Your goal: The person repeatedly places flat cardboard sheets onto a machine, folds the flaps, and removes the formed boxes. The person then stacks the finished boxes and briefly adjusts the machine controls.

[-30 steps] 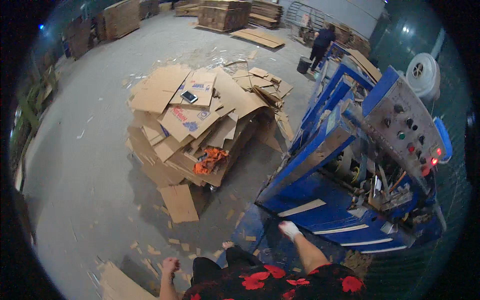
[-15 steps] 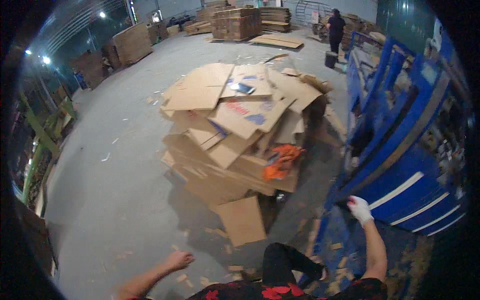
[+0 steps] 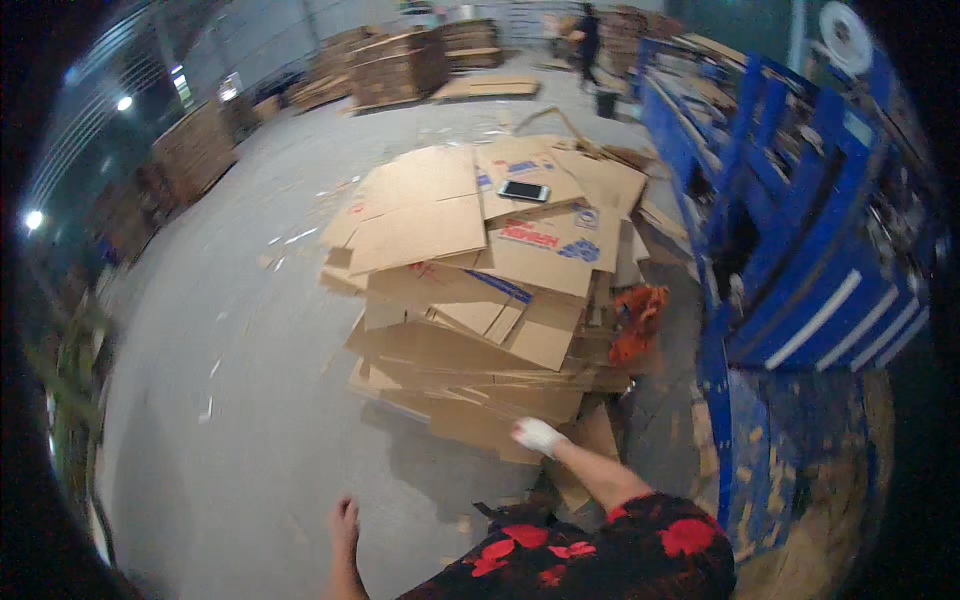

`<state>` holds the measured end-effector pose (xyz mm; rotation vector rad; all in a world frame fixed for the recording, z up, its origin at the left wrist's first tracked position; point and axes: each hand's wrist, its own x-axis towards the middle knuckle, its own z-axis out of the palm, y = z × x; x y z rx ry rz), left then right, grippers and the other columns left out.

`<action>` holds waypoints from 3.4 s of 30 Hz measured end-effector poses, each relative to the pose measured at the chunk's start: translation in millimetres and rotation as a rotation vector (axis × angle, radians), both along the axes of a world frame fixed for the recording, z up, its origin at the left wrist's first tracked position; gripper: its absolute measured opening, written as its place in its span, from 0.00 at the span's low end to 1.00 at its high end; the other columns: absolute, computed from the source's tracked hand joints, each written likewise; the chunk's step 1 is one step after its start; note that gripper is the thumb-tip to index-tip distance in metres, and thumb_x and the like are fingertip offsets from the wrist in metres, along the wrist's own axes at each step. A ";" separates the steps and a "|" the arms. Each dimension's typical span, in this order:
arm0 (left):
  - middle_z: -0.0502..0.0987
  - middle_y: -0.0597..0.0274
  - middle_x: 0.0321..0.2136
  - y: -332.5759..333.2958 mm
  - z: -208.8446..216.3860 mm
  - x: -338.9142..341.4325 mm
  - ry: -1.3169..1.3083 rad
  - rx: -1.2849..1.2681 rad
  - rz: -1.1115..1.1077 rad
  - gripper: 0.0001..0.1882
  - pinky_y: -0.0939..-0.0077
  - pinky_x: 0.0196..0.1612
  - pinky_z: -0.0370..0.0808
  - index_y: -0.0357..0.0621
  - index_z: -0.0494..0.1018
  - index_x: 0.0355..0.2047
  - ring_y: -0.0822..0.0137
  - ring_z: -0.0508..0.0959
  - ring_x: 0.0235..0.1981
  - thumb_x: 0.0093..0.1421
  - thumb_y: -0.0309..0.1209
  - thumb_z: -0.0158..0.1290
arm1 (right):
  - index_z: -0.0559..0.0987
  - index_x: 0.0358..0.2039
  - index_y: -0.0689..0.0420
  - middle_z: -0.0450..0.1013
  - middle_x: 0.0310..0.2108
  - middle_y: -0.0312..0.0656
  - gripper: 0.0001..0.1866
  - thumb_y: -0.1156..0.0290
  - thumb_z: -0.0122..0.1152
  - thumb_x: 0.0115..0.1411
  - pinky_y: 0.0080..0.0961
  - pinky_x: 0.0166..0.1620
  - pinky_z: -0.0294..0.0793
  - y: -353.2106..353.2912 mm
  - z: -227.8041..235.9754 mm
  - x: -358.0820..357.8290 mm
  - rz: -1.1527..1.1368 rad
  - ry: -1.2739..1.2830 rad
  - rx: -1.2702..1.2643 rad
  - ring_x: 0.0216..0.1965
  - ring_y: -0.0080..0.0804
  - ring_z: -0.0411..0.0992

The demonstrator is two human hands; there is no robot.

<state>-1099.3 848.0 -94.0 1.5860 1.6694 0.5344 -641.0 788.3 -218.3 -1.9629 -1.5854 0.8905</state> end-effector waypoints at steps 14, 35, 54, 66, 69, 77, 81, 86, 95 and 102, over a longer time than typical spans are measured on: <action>0.73 0.56 0.35 189.2 -111.0 -374.8 -0.395 -0.625 0.775 0.17 0.72 0.35 0.70 0.41 0.70 0.48 0.65 0.73 0.35 0.60 0.34 0.49 | 0.71 0.31 0.60 0.72 0.29 0.55 0.11 0.63 0.50 0.55 0.46 0.38 0.69 368.1 95.3 -323.2 0.344 -0.043 0.180 0.34 0.58 0.70; 0.69 0.63 0.17 887.9 -75.3 -433.2 0.033 -0.353 -0.198 0.12 0.73 0.22 0.67 0.39 0.69 0.36 0.68 0.69 0.18 0.59 0.35 0.50 | 0.77 0.26 0.59 0.73 0.24 0.52 0.17 0.60 0.45 0.55 0.43 0.32 0.72 659.1 -67.3 -443.9 -0.006 -0.228 -0.069 0.28 0.50 0.74; 0.66 0.69 0.18 1604.9 -62.7 -271.9 -0.228 -0.227 -0.151 0.07 0.80 0.18 0.62 0.48 0.63 0.29 0.75 0.66 0.16 0.60 0.35 0.47 | 0.37 0.59 0.56 0.67 0.21 0.43 0.39 0.80 0.51 0.54 0.28 0.18 0.67 1129.4 373.0 -29.6 -1.264 0.570 1.163 0.16 0.30 0.66; 0.71 0.64 0.19 1789.5 -96.7 -10.8 0.020 -0.489 -0.486 0.10 0.73 0.18 0.67 0.41 0.71 0.29 0.69 0.71 0.17 0.57 0.35 0.49 | 0.41 0.67 0.43 0.69 0.30 0.39 0.42 0.77 0.50 0.57 0.26 0.31 0.72 1239.2 450.7 175.1 -1.380 -0.442 1.051 0.26 0.28 0.69; 0.72 0.63 0.17 1799.2 -136.6 -49.8 -0.269 -0.755 -0.025 0.06 0.74 0.16 0.68 0.46 0.69 0.24 0.68 0.71 0.15 0.57 0.31 0.49 | 0.41 0.68 0.40 0.74 0.34 0.44 0.43 0.81 0.45 0.56 0.28 0.34 0.71 1340.6 414.6 229.8 -1.253 -0.778 0.648 0.26 0.30 0.68; 0.59 0.61 0.10 1970.8 -190.7 29.3 -0.147 -0.649 0.301 0.05 0.68 0.11 0.59 0.42 0.64 0.26 0.65 0.61 0.09 0.55 0.30 0.43 | 0.46 0.66 0.48 0.72 0.22 0.46 0.41 0.71 0.52 0.54 0.34 0.26 0.70 1622.4 152.1 321.3 -1.049 -0.320 0.127 0.23 0.33 0.72; 0.66 0.60 0.15 2139.9 -169.9 185.0 -0.103 -0.446 0.129 0.05 0.68 0.12 0.63 0.40 0.67 0.30 0.66 0.67 0.11 0.54 0.27 0.44 | 0.66 0.48 0.57 0.72 0.30 0.51 0.23 0.67 0.54 0.51 0.39 0.32 0.72 1674.9 8.1 248.7 -1.066 0.013 -0.268 0.28 0.46 0.74; 0.70 0.64 0.22 2251.8 -116.9 480.1 -0.209 -0.495 -0.256 0.14 0.71 0.22 0.69 0.45 0.71 0.42 0.69 0.71 0.20 0.56 0.35 0.51 | 0.70 0.37 0.55 0.69 0.20 0.44 0.12 0.66 0.55 0.51 0.35 0.24 0.71 1712.6 -68.6 215.6 -1.252 0.567 -0.708 0.24 0.38 0.72; 0.78 0.59 0.29 2300.4 -111.2 827.2 0.035 -0.361 -1.241 0.19 0.69 0.36 0.74 0.39 0.75 0.40 0.65 0.77 0.31 0.57 0.43 0.52 | 0.72 0.27 0.54 0.68 0.18 0.41 0.07 0.65 0.55 0.51 0.31 0.19 0.69 1844.3 -75.1 422.8 -1.670 0.779 -0.505 0.18 0.34 0.68; 0.73 0.64 0.23 2484.9 -150.4 728.1 -0.319 -0.665 -0.165 0.18 0.72 0.23 0.71 0.46 0.68 0.43 0.68 0.73 0.22 0.58 0.43 0.51 | 0.73 0.31 0.57 0.68 0.22 0.35 0.04 0.73 0.51 0.58 0.23 0.22 0.71 2112.8 8.3 766.2 -1.276 0.787 0.304 0.19 0.26 0.67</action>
